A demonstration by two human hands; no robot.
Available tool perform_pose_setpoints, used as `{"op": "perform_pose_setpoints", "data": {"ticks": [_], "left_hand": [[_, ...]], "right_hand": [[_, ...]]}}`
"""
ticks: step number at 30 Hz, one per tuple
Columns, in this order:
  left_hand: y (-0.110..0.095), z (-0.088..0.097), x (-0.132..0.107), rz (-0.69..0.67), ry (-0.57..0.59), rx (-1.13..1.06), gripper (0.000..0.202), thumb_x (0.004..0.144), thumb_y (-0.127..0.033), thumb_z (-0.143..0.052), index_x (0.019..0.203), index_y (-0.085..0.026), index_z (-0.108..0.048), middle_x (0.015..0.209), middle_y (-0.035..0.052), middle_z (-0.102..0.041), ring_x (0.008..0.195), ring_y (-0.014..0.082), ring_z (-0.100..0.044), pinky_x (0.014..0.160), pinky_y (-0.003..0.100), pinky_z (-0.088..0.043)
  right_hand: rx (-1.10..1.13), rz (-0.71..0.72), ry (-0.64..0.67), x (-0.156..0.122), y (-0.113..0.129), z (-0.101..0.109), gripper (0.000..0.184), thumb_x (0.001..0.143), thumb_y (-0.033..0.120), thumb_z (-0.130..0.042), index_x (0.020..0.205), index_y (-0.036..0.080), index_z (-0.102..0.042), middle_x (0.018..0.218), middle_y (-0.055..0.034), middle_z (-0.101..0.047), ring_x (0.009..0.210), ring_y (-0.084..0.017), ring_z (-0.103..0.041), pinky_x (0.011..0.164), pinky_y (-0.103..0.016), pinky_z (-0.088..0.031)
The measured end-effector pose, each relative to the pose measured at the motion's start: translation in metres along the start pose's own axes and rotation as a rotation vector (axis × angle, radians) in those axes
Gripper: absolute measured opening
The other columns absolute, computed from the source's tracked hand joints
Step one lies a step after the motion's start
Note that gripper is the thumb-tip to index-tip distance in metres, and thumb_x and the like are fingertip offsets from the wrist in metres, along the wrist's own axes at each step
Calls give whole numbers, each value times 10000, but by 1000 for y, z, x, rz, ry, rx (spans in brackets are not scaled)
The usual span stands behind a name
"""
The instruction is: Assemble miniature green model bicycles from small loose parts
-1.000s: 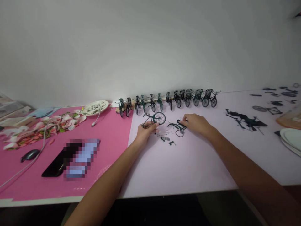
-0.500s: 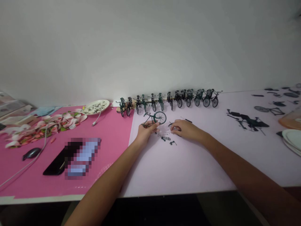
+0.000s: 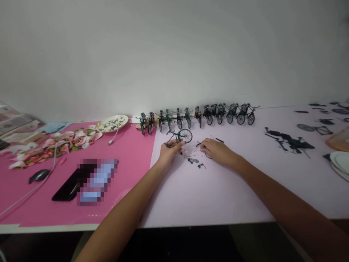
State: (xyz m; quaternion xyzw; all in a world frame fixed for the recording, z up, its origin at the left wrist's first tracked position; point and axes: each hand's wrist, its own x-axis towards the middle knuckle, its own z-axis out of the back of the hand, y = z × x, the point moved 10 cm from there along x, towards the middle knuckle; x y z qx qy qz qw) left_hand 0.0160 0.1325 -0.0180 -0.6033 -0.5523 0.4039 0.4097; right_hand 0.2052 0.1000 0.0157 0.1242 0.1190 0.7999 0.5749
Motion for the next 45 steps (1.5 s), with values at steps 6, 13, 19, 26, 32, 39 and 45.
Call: {"op": "perform_pose_setpoints", "data": {"ticks": [6,13,19,26,32,39,45], "left_hand": [[2,7,4,-19,-33,-1,436,533,-349,-987,817,-118,-749,773,44,-724,581,118,-647,650,290,-546],[-1,10,3,-35,-55,-11,440,523,-348,-988,806,-119,-741,739,24,-703,570,108,-636,638,271,-540],[0,10,4,-10,-75,-4,457,495,-344,-989,804,-118,-740,734,16,-702,553,105,-631,630,275,-536],[1,9,4,-10,-69,-5,443,494,-342,-989,790,-119,-747,748,23,-708,551,93,-615,636,276,-541],[0,8,3,-4,-56,2,435,503,-339,-989,792,-122,-747,759,32,-717,561,95,-618,651,283,-551],[2,9,4,10,-69,-8,441,486,-320,-993,793,-119,-748,708,10,-686,561,98,-613,663,286,-556],[-12,22,12,-19,-110,8,437,517,-345,-982,812,-117,-754,800,54,-722,555,85,-603,612,263,-517]], "right_hand": [[54,126,-81,-3,21,9,319,1041,415,-439,1028,228,-696,1073,-114,-689,1085,-289,-590,891,-407,-467],[177,297,5,-13,54,-10,335,946,490,-661,1174,248,-708,1137,-97,-698,1135,-295,-578,978,-426,-460],[237,406,-54,-12,63,-15,163,974,349,-645,979,220,-745,1035,-90,-714,1069,-278,-587,966,-438,-458],[176,330,-173,-5,39,5,200,994,312,-581,1006,222,-760,1035,-104,-706,1055,-293,-570,925,-451,-491],[152,311,-159,-2,30,3,299,1007,298,-524,1124,224,-789,1019,-121,-709,1052,-303,-578,921,-478,-515],[119,317,-202,-2,33,4,304,1015,307,-510,1122,260,-791,1023,-114,-719,1032,-299,-594,904,-471,-523],[145,173,-464,-10,16,39,262,980,412,-590,1022,204,-744,847,-79,-682,761,-224,-599,693,-344,-480]]}}
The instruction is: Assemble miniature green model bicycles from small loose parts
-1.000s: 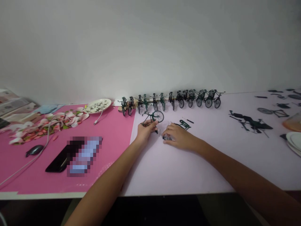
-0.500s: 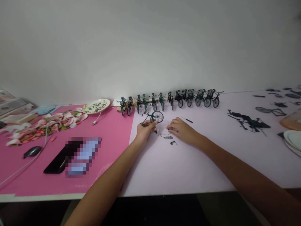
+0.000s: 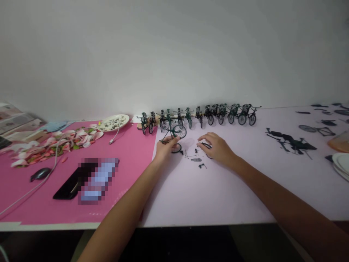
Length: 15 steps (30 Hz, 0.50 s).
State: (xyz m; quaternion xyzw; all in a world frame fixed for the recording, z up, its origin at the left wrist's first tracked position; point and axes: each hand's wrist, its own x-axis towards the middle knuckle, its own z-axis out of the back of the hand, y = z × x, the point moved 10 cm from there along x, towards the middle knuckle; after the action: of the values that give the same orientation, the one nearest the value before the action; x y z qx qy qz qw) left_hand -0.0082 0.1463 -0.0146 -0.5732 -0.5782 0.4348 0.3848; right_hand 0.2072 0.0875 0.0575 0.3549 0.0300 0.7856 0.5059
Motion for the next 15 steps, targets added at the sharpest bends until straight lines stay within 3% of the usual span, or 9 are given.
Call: {"op": "perform_pose_setpoints", "data": {"ticks": [3,7,15], "left_hand": [[-14,10,4,-30,-49,-27,416,533,-331,-974,815,-133,-739,848,62,-734,555,82,-599,624,266,-533],[-20,17,3,-28,-96,-39,393,558,-292,-953,847,-136,-738,815,38,-713,551,68,-574,632,247,-536],[-28,18,3,-45,-99,-64,413,523,-305,-971,805,-140,-719,775,11,-672,561,64,-552,651,243,-544]], "right_hand": [[-28,-60,-147,3,-13,27,302,952,480,-623,919,196,-722,564,28,-486,508,-147,-415,548,-291,-339],[-51,-47,-281,5,-21,53,321,940,477,-614,805,200,-705,497,60,-360,476,-131,-343,543,-291,-297],[-44,-181,-278,5,-41,48,277,890,450,-613,737,219,-610,511,60,-367,482,-128,-348,554,-288,-306]]}}
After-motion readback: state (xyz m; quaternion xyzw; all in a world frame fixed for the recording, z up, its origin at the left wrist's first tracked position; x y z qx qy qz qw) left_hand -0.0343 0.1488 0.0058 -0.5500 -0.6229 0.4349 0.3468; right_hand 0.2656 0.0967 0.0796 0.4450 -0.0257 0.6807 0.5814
